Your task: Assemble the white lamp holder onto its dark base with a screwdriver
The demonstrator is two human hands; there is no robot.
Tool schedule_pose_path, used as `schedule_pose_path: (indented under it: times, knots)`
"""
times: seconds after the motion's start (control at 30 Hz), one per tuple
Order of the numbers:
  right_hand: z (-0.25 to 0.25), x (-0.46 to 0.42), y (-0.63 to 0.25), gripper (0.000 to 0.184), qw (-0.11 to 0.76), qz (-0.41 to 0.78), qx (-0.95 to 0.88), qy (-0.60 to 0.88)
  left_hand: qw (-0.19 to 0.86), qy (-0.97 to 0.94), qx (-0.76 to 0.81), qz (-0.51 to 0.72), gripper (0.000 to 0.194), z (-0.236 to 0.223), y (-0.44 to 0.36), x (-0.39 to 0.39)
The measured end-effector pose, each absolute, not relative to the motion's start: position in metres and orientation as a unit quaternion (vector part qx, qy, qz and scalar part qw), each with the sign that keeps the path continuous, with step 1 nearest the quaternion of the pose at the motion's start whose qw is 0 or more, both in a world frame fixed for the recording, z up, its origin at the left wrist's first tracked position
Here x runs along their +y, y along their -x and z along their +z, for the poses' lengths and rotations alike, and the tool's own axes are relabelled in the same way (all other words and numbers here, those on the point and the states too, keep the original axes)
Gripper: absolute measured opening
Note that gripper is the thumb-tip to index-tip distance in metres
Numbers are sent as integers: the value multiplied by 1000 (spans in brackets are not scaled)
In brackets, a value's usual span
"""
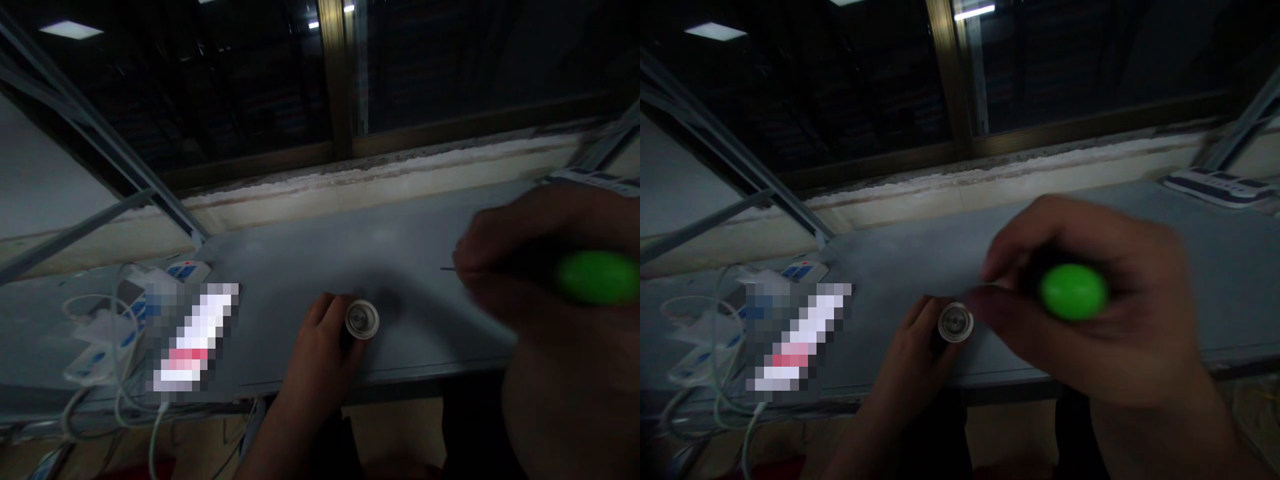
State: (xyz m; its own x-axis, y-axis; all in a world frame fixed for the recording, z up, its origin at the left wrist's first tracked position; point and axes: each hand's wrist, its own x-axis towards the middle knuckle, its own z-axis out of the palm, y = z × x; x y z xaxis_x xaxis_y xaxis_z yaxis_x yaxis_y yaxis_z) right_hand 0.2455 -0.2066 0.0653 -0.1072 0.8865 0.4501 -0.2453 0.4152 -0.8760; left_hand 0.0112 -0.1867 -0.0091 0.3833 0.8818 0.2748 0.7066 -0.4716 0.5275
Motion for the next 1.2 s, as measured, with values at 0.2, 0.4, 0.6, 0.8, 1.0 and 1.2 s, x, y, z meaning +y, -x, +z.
schedule_pose_path:
  times: [0.2, 0.4, 0.6, 0.8, 1.0, 1.2]
  knots:
    - [43, -167, -218, 12, 226, 216, -827, 467, 167, -809, 485, 288, 29, -11, -11, -184]
    - [39, -160, -219, 13, 237, 220, -820, 473, 162, -793, 507, 298, 28, -11, -12, -183]
    - [32, -148, -236, 19, 204, 145, -791, 559, 136, -780, 525, 313, 26, -13, -12, -182]
    - [19, -139, -239, 27, 175, 116, -781, 588, 118, -784, 515, 326, 25, -15, -10, -181]
    - [48, -169, -245, 17, 513, 58, -666, 538, 101, -794, 498, 332, 37, -17, -11, -181]
    - [63, -193, -248, 12, 561, 74, -674, 475, 148, -789, 494, 335, 36, -15, -8, -183]
